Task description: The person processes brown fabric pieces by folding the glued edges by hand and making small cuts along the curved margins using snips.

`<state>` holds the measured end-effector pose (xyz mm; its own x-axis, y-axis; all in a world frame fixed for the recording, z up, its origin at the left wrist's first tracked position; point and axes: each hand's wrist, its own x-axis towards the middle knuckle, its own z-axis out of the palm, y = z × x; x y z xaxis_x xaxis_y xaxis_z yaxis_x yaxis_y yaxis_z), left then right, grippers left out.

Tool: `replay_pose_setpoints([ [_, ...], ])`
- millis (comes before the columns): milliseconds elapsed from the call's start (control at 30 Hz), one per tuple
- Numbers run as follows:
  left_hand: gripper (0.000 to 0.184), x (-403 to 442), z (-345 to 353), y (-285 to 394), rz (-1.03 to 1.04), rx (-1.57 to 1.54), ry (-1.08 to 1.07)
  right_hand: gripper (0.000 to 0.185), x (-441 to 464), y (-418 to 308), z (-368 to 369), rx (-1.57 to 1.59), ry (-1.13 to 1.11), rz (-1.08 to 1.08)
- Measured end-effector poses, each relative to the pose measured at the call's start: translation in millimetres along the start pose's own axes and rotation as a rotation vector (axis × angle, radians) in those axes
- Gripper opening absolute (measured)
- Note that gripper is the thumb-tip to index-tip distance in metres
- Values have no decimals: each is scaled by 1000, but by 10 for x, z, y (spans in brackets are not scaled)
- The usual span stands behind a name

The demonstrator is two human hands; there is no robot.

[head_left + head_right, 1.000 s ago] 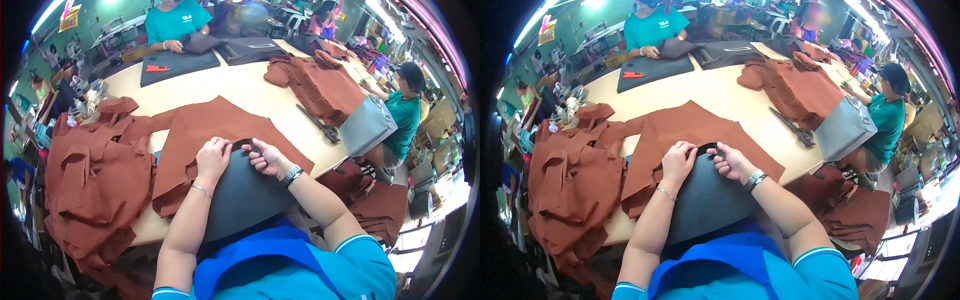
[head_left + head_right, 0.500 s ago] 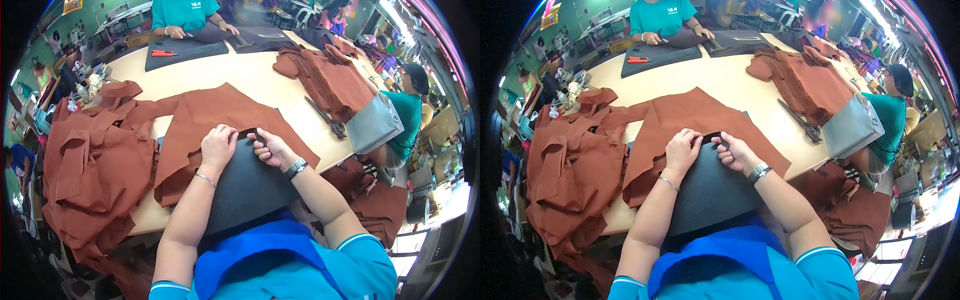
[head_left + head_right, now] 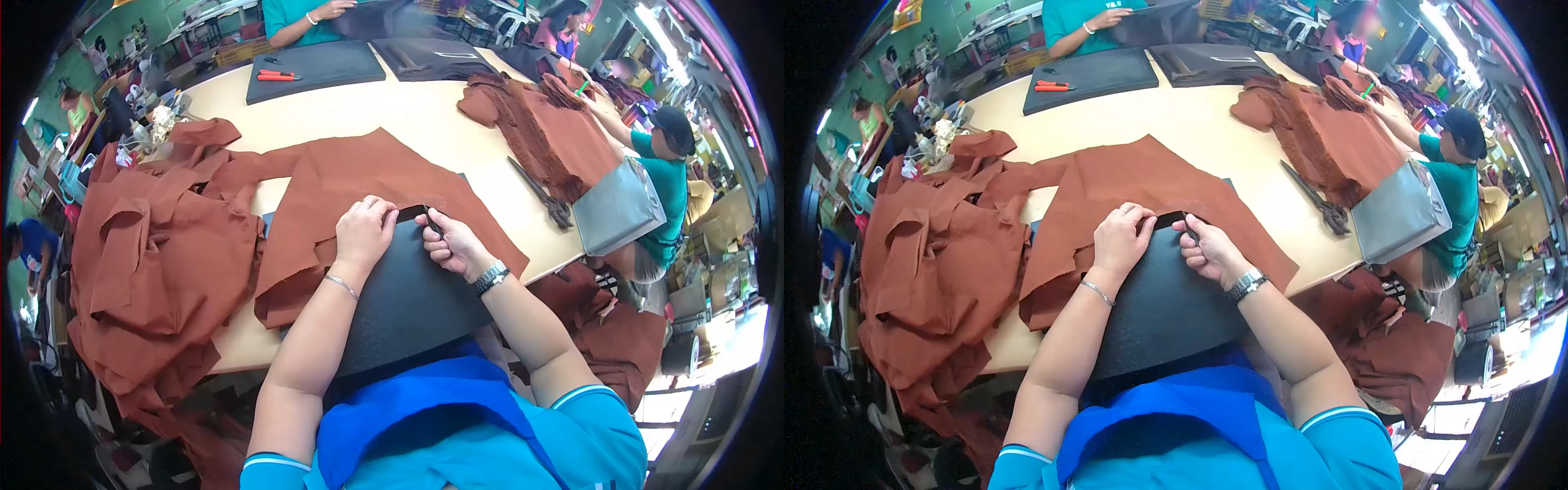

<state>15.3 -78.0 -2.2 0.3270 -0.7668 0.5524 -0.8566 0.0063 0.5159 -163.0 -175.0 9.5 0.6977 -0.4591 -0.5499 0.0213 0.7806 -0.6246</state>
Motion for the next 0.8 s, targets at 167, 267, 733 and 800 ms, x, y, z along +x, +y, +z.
replay_pose_setpoints([
  [167,11,-7,8,-16,-3,1,-7,35,-57,-72,111,61,5,65],
  [267,12,0,-2,-5,-12,2,-39,36,25,-93,141,28,35,42],
  [733,40,338,-710,-879,2,307,-636,35,-309,-846,-1474,-1440,964,-595],
  [800,41,187,-670,-932,-83,180,-556,31,-254,-793,-1313,-1599,1010,-1012],
])
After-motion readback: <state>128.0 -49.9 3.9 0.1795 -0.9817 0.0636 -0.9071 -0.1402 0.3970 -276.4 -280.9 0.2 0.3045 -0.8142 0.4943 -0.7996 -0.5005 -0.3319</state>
